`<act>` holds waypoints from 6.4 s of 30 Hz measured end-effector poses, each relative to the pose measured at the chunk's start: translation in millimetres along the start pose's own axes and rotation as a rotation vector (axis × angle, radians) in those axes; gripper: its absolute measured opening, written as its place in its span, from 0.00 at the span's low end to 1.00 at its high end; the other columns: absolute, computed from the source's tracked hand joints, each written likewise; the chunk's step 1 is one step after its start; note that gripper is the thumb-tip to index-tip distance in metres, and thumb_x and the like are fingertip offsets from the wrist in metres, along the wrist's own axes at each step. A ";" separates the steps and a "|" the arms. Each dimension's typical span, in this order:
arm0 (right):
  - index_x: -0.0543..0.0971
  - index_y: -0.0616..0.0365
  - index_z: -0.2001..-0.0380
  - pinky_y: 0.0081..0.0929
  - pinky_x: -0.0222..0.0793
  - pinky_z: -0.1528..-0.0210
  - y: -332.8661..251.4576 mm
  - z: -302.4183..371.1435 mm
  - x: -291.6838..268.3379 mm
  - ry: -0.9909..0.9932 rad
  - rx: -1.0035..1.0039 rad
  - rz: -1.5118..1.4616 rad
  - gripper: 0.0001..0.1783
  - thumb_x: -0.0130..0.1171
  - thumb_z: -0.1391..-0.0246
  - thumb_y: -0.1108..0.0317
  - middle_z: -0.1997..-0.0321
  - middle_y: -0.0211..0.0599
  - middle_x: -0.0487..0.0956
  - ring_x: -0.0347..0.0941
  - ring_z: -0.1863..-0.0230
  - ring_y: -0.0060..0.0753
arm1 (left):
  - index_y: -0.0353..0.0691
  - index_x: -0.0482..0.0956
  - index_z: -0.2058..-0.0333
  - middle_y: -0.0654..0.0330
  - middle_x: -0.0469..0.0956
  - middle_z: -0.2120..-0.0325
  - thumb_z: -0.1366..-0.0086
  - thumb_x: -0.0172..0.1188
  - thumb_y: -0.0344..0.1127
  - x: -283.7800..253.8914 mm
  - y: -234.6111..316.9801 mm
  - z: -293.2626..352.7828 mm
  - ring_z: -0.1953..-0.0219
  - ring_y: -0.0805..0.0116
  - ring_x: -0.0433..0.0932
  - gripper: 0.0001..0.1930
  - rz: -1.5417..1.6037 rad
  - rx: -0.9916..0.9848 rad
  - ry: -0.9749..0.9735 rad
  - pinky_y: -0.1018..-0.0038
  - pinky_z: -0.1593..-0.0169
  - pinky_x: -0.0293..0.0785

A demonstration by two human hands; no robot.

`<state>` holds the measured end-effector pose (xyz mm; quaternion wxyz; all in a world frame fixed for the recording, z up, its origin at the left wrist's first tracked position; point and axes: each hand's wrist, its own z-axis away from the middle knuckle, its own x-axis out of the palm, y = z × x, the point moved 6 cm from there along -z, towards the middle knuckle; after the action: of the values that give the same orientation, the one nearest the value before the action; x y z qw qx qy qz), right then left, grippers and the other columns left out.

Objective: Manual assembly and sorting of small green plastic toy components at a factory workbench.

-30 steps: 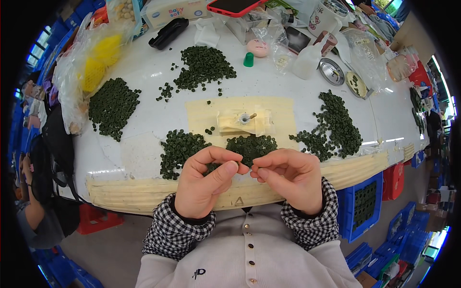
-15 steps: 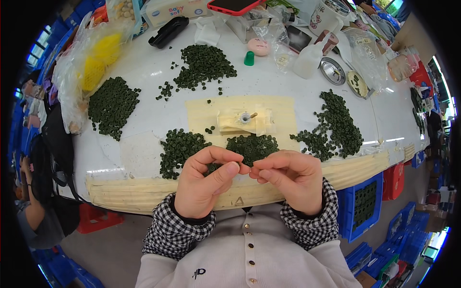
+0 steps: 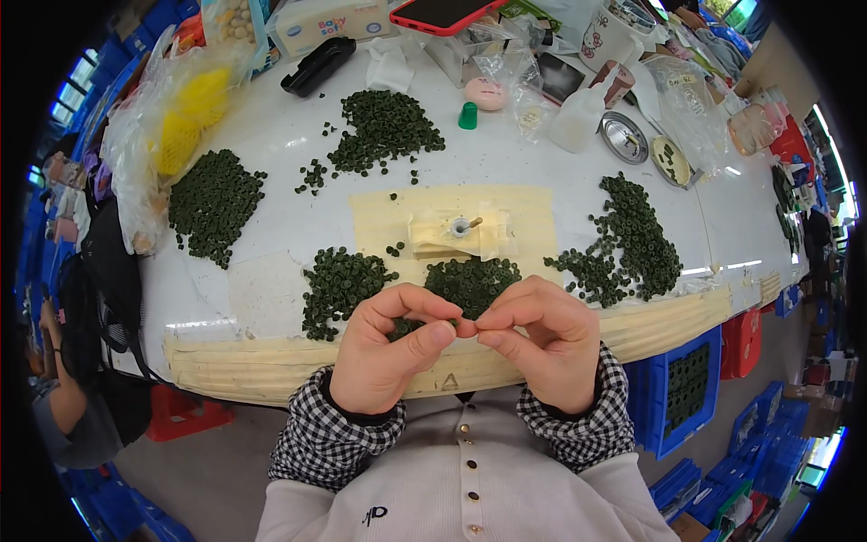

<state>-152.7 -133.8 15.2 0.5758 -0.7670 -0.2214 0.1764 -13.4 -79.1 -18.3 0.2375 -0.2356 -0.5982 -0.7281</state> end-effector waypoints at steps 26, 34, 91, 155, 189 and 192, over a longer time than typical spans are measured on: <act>0.77 0.66 0.71 0.17 0.71 0.65 7.3 4.7 4.5 0.117 0.148 -0.125 0.06 0.58 0.56 0.82 0.68 0.37 0.75 0.73 0.68 0.22 | 0.32 0.76 0.65 0.54 0.79 0.67 0.43 0.59 0.24 -1.8 5.4 0.4 0.64 0.70 0.78 0.06 0.010 0.078 0.026 0.79 0.60 0.73; 0.77 0.65 0.72 0.17 0.70 0.68 -6.9 1.1 5.6 0.090 -0.047 0.176 0.07 0.60 0.58 0.82 0.70 0.36 0.75 0.73 0.71 0.23 | 0.32 0.78 0.69 0.57 0.80 0.70 0.47 0.63 0.23 -5.8 4.7 0.1 0.66 0.74 0.77 0.06 -0.203 0.149 0.054 0.79 0.60 0.71; 0.79 0.60 0.72 0.22 0.70 0.75 -25.6 0.9 0.4 -0.088 -0.340 0.458 0.10 0.66 0.63 0.77 0.73 0.35 0.76 0.73 0.75 0.30 | 0.31 0.80 0.69 0.62 0.80 0.75 0.43 0.58 0.24 10.1 9.9 0.1 0.76 0.84 0.69 0.04 -0.521 0.131 -0.067 0.85 0.71 0.66; 0.74 0.62 0.72 0.28 0.67 0.70 -9.8 -5.6 8.1 -0.058 -0.343 0.850 0.11 0.61 0.65 0.81 0.74 0.35 0.75 0.69 0.72 0.36 | 0.35 0.70 0.60 0.63 0.73 0.79 0.29 0.38 0.38 -3.8 5.4 13.6 0.86 0.83 0.56 0.15 0.303 -0.141 0.039 0.85 0.81 0.54; 0.79 0.62 0.73 0.20 0.69 0.66 -2.5 -2.7 -19.5 0.078 -0.005 0.307 0.09 0.61 0.61 0.83 0.71 0.35 0.79 0.75 0.69 0.27 | 0.30 0.73 0.56 0.61 0.76 0.69 0.36 0.49 0.27 4.1 -7.6 -2.4 0.80 0.84 0.59 0.11 0.257 -0.208 -0.063 0.86 0.75 0.56; 0.79 0.63 0.70 0.19 0.69 0.63 4.6 -0.2 -21.8 0.078 0.137 0.117 0.09 0.60 0.58 0.83 0.69 0.36 0.79 0.75 0.66 0.23 | 0.30 0.73 0.57 0.59 0.77 0.68 0.37 0.50 0.27 2.5 -8.7 -2.2 0.80 0.84 0.58 0.11 0.260 -0.196 -0.059 0.87 0.76 0.56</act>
<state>-170.3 -146.9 11.1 0.6240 -0.7437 -0.1409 0.1944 -21.0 -80.0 -23.7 0.2879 -0.3544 -0.4956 -0.7388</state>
